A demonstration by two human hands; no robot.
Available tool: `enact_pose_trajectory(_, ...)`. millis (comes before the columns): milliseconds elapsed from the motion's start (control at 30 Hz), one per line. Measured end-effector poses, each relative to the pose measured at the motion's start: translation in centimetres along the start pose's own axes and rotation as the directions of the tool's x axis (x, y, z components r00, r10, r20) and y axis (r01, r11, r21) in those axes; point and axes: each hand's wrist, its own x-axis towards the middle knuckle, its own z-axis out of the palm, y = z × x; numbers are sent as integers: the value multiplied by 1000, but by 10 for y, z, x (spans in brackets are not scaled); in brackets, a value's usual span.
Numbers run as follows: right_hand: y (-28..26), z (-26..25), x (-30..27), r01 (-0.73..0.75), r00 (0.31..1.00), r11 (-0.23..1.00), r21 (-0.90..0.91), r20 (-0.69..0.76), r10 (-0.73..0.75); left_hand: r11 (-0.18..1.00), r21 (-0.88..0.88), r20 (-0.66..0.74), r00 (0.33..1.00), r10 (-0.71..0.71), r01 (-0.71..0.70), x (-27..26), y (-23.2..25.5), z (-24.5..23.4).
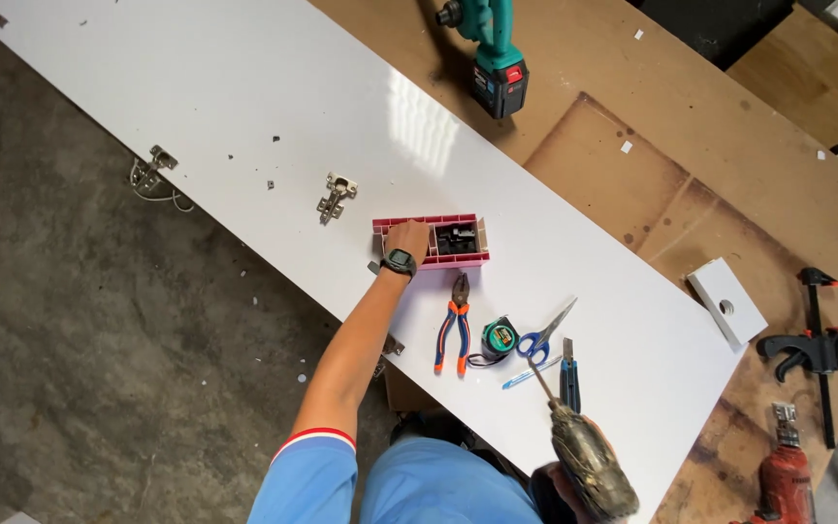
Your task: Installing and adjusting metal hinges on a white cabinet door panel using pliers and a cordless drill.
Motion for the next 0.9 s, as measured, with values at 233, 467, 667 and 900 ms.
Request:
enact_pose_trajectory(233,-90,60,69,-6,998,868,-496,45,32,808,-560,-49,967,-251,181,-34,11,-78)
enact_pose_trajectory(467,-109,68,69,-109,985,728,-677,22,169,-132,-985,156,916,-370,114,-57,1,-61)
enact_pose_trajectory(667,-103,70,89,385,919,657,-649,336,-206,-626,-779,156,977,-143,32,-149,48,-77)
enact_pose_trajectory(900,-105,92,110,329,857,913,-241,482,-182,-762,-647,153,978,-142,-9,-234,76,-73)
